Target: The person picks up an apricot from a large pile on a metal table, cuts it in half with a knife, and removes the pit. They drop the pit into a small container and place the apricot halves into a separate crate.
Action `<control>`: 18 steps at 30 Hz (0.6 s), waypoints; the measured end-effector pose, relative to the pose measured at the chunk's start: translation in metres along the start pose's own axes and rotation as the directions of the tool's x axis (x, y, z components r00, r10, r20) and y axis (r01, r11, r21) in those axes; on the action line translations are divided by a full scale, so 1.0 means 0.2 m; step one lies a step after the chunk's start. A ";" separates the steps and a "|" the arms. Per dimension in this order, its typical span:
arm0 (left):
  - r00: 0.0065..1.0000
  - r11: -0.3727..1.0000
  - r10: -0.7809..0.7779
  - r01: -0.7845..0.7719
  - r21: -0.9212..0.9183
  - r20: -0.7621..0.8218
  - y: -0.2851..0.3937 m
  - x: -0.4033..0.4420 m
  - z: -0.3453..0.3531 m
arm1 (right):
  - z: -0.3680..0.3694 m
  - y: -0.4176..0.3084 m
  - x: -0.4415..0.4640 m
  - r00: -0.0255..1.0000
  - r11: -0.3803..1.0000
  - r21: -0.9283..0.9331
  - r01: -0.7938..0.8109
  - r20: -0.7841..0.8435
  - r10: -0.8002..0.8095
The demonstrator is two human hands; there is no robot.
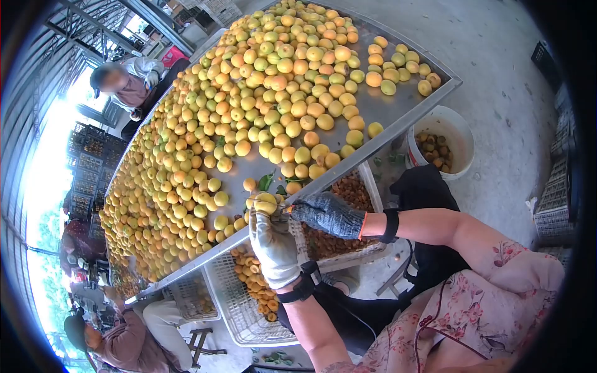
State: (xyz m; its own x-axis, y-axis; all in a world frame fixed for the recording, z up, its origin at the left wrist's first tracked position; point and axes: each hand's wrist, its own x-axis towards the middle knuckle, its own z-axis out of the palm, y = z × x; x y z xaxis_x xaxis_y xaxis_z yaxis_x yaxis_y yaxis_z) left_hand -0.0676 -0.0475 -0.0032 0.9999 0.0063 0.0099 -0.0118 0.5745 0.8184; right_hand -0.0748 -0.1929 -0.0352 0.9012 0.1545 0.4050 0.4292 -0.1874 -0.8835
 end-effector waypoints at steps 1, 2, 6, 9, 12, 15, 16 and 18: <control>1.000 1.000 0.000 0.000 0.002 0.001 0.00 0.00 0.02 | 0.00 -0.01 0.00 1.000 1.000 0.011 -0.007 0.004 0.007; 0.999 0.999 0.034 -0.033 0.021 -0.012 0.01 -0.01 0.05 | 0.00 -0.02 0.01 1.000 1.000 0.021 -0.013 0.008 0.013; 0.987 0.953 0.154 -0.159 0.257 0.042 -0.01 0.02 0.04 | 0.02 -0.01 0.01 0.997 0.997 0.068 0.035 -0.066 -0.030; 1.000 1.000 0.001 -0.001 0.029 -0.003 -0.07 0.00 0.01 | 0.02 -0.01 0.01 0.999 0.995 -0.091 0.044 0.013 -0.043; 1.000 1.000 0.017 -0.018 -0.015 -0.023 -0.08 0.01 0.04 | 0.03 0.01 0.01 0.997 0.999 0.028 -0.037 -0.066 0.039; 0.998 0.998 0.055 -0.054 -0.034 0.006 -0.04 0.00 0.07 | 0.02 0.00 0.01 0.996 1.000 0.019 0.021 -0.090 -0.019; 0.989 0.986 0.146 -0.147 0.072 0.021 -0.05 0.00 0.10 | 0.02 -0.04 0.01 0.993 0.993 0.068 -0.101 -0.057 0.105; 0.950 0.839 0.304 -0.301 0.454 0.070 -0.04 0.01 0.10 | -0.01 0.00 0.01 0.992 0.994 -0.002 -0.110 0.054 0.110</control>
State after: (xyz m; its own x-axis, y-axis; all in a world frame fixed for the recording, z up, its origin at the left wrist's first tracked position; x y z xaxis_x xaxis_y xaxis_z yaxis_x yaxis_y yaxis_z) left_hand -0.0661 -0.0688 0.0020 0.9465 0.1236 0.2980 -0.3115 0.1087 0.9440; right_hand -0.0735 -0.1938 -0.0347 0.9383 0.1849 0.2923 0.3277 -0.2048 -0.9223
